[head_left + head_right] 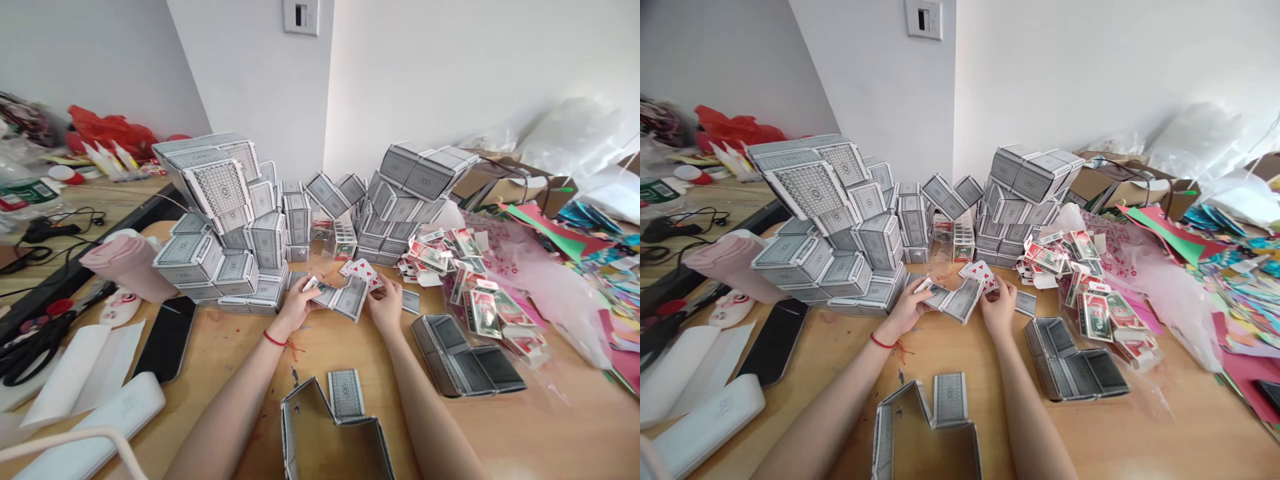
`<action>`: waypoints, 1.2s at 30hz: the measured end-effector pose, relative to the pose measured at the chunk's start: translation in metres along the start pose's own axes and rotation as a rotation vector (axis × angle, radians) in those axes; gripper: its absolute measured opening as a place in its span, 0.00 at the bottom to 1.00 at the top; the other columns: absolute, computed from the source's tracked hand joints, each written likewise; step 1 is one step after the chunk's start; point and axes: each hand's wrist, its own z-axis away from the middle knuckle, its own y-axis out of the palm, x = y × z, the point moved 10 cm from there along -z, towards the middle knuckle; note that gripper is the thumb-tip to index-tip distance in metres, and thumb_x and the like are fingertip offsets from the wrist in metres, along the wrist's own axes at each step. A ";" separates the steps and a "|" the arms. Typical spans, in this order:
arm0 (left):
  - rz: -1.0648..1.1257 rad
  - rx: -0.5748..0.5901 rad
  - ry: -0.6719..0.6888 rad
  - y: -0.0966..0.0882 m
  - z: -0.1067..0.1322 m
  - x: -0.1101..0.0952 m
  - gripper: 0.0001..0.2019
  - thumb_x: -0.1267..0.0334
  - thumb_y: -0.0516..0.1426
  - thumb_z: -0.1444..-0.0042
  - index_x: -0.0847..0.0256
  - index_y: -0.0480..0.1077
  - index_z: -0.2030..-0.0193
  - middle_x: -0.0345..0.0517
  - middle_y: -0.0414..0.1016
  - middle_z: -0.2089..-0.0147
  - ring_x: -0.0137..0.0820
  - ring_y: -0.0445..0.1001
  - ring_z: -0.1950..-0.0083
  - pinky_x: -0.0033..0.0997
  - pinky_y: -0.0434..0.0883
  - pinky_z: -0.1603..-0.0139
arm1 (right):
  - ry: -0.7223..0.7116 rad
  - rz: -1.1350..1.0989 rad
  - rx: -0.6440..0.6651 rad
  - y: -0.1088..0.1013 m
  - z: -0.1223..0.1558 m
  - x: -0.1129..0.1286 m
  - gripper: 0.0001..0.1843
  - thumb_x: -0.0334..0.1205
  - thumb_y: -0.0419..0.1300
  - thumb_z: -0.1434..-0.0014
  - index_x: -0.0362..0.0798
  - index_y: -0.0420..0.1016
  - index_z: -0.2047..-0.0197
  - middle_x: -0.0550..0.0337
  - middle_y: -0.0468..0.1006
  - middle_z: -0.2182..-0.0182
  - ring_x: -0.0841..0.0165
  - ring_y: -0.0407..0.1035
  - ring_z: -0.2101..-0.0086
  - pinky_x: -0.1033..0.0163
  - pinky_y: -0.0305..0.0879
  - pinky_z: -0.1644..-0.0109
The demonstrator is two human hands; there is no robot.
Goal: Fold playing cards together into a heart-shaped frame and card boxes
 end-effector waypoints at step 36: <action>0.023 -0.053 0.135 0.001 -0.008 -0.003 0.16 0.63 0.63 0.59 0.63 0.68 0.62 0.42 0.75 0.65 0.27 0.72 0.66 0.26 0.68 0.66 | 0.224 -0.435 0.494 0.043 0.048 0.023 0.21 0.55 0.59 0.51 0.47 0.65 0.62 0.67 0.70 0.86 0.72 0.61 0.88 0.67 0.58 0.85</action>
